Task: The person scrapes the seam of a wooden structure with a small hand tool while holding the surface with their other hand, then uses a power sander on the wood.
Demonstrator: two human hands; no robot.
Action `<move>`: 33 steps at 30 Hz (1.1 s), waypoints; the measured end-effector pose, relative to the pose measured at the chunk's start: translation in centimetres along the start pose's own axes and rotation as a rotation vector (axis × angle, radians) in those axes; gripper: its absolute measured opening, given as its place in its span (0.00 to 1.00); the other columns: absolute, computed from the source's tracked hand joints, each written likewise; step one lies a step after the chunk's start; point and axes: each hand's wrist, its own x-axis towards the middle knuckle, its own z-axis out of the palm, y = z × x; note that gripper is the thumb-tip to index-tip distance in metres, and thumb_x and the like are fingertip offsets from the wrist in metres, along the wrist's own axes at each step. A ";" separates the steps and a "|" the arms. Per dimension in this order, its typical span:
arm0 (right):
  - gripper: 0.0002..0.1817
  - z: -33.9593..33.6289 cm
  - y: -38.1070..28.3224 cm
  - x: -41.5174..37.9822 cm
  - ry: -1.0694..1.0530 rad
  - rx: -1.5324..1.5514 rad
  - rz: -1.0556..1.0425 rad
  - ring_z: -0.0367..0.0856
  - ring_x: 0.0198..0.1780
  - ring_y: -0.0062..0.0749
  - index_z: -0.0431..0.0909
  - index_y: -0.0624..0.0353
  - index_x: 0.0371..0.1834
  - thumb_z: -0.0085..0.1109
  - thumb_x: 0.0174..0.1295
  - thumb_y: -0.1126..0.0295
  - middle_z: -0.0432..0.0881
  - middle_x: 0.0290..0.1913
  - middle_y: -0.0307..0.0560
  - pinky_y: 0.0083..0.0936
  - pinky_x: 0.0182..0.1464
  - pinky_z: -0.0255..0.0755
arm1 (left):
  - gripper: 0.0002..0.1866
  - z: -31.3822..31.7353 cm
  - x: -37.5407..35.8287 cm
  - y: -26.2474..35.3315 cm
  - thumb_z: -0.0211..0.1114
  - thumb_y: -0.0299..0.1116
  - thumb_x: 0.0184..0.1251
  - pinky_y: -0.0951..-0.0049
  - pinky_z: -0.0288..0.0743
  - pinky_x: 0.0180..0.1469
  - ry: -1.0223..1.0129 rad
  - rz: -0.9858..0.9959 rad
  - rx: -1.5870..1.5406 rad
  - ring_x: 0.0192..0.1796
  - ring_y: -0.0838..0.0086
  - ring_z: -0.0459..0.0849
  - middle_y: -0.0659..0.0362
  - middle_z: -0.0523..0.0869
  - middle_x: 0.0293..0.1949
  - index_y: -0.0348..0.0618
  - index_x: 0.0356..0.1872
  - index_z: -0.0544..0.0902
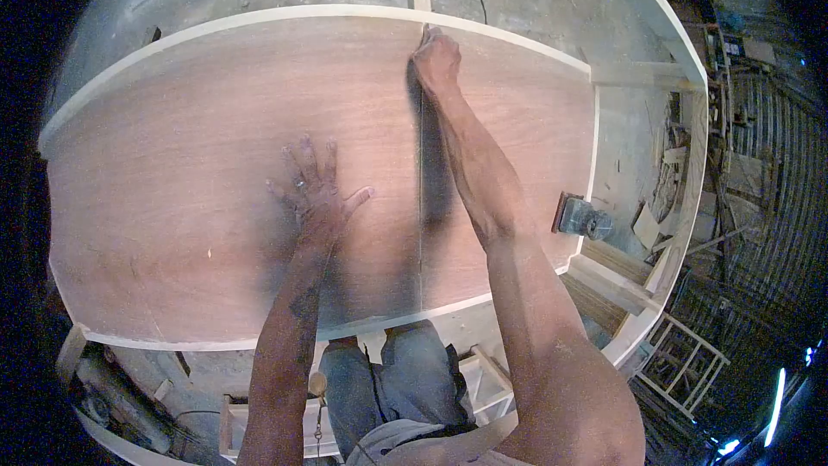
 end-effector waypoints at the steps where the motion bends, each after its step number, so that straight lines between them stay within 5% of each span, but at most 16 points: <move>1: 0.09 0.1 0.0 0.0 0.003 -0.005 -0.001 0.82 0.39 0.63 0.79 0.65 0.34 0.51 0.61 0.71 0.82 0.33 0.65 0.53 0.45 0.74 | 0.60 0.0 0.0 0.0 0.60 0.77 0.45 0.11 0.33 0.59 -0.014 -0.004 0.006 0.78 0.41 0.32 0.50 0.36 0.79 0.63 0.78 0.47; 24: 0.13 -0.9 -2.1 -0.7 -0.039 -0.013 0.166 0.82 0.42 0.64 0.79 0.65 0.36 0.49 0.64 0.66 0.83 0.36 0.68 0.52 0.47 0.75 | 0.59 -0.8 0.1 0.3 0.60 0.77 0.44 0.13 0.33 0.61 -0.064 -0.034 0.009 0.78 0.43 0.35 0.52 0.38 0.79 0.65 0.78 0.50; 30: 0.11 0.3 -1.1 -0.3 0.019 -0.082 0.053 0.83 0.39 0.61 0.80 0.65 0.35 0.51 0.60 0.69 0.83 0.34 0.64 0.50 0.45 0.77 | 0.59 -0.3 -0.2 0.1 0.61 0.76 0.44 0.14 0.31 0.61 0.020 -0.011 -0.023 0.78 0.43 0.34 0.53 0.39 0.79 0.64 0.78 0.49; 33: 0.10 -0.3 -1.4 -0.2 -0.031 -0.116 -0.065 0.83 0.37 0.59 0.80 0.64 0.34 0.51 0.59 0.70 0.84 0.33 0.60 0.49 0.43 0.77 | 0.57 -0.5 0.1 0.3 0.61 0.75 0.46 0.14 0.31 0.61 -0.097 -0.037 0.028 0.78 0.43 0.35 0.53 0.40 0.79 0.65 0.78 0.50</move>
